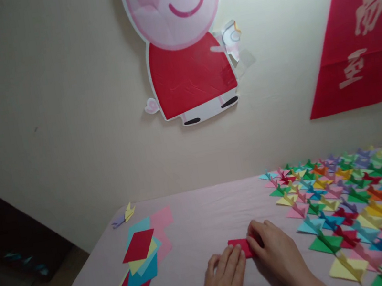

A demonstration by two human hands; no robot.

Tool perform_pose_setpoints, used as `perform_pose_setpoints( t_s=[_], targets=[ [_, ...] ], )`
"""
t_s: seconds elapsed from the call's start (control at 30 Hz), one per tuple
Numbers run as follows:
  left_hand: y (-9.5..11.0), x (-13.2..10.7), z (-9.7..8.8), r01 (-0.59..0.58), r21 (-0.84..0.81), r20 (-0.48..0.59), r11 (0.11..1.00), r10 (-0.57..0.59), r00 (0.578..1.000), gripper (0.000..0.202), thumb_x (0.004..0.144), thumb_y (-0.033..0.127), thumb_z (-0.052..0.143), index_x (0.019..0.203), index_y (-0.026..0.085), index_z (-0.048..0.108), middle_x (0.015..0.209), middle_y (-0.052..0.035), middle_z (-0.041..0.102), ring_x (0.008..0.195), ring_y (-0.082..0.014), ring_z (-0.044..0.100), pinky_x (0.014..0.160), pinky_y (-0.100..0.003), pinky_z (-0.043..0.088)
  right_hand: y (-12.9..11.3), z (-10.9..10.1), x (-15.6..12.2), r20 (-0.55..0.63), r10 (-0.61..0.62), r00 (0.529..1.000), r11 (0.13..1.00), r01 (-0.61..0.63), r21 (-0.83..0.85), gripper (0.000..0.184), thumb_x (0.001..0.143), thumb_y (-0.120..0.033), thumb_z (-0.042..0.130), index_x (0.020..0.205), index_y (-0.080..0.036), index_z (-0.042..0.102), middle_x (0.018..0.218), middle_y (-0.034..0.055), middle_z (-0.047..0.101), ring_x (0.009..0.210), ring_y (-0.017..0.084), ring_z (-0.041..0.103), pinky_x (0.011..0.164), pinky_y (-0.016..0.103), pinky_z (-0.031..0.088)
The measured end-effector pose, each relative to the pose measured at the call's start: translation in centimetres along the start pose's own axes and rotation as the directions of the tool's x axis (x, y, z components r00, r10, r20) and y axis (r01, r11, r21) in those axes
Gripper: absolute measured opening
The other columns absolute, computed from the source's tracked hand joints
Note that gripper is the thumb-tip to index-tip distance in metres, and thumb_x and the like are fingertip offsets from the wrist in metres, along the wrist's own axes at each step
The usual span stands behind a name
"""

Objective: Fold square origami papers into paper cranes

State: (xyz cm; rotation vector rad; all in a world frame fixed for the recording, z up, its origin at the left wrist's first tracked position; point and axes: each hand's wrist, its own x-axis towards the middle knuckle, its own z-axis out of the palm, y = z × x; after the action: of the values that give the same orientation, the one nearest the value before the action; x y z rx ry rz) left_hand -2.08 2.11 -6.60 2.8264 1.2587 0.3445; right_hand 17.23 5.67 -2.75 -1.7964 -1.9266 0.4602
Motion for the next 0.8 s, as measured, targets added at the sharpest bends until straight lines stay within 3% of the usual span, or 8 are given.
perform_pose_setpoints(
  t_s=[0.47,0.8],
  targets=[
    [0.5,0.1,-2.2,0.029,-0.107,0.105,0.994,-0.018,0.994,0.069,0.096,0.056,0.043,0.151,0.016,0.031,0.155,-0.0094,0.030,0.140,-0.0302,0.036,0.109,-0.048,0.036,0.4,0.4,-0.3,-0.043,-0.036,0.998,0.999,0.036,0.010,0.020,0.088,-0.031,0.041,0.079,-0.024,0.057,0.076,0.0039,0.062,0.074,0.023,0.059,0.067,0.031,0.040],
    [0.8,0.2,-2.4,0.064,-0.154,0.113,0.986,-0.047,0.993,0.077,0.093,0.067,0.040,0.149,0.016,0.035,0.154,-0.0122,0.033,0.139,-0.0322,0.038,0.109,-0.051,0.035,0.5,0.9,-0.4,-0.063,-0.053,0.997,0.998,0.054,0.019,0.022,0.089,-0.025,0.040,0.085,-0.024,0.062,0.080,0.0059,0.063,0.076,0.023,0.060,0.070,0.032,0.041]
  ],
)
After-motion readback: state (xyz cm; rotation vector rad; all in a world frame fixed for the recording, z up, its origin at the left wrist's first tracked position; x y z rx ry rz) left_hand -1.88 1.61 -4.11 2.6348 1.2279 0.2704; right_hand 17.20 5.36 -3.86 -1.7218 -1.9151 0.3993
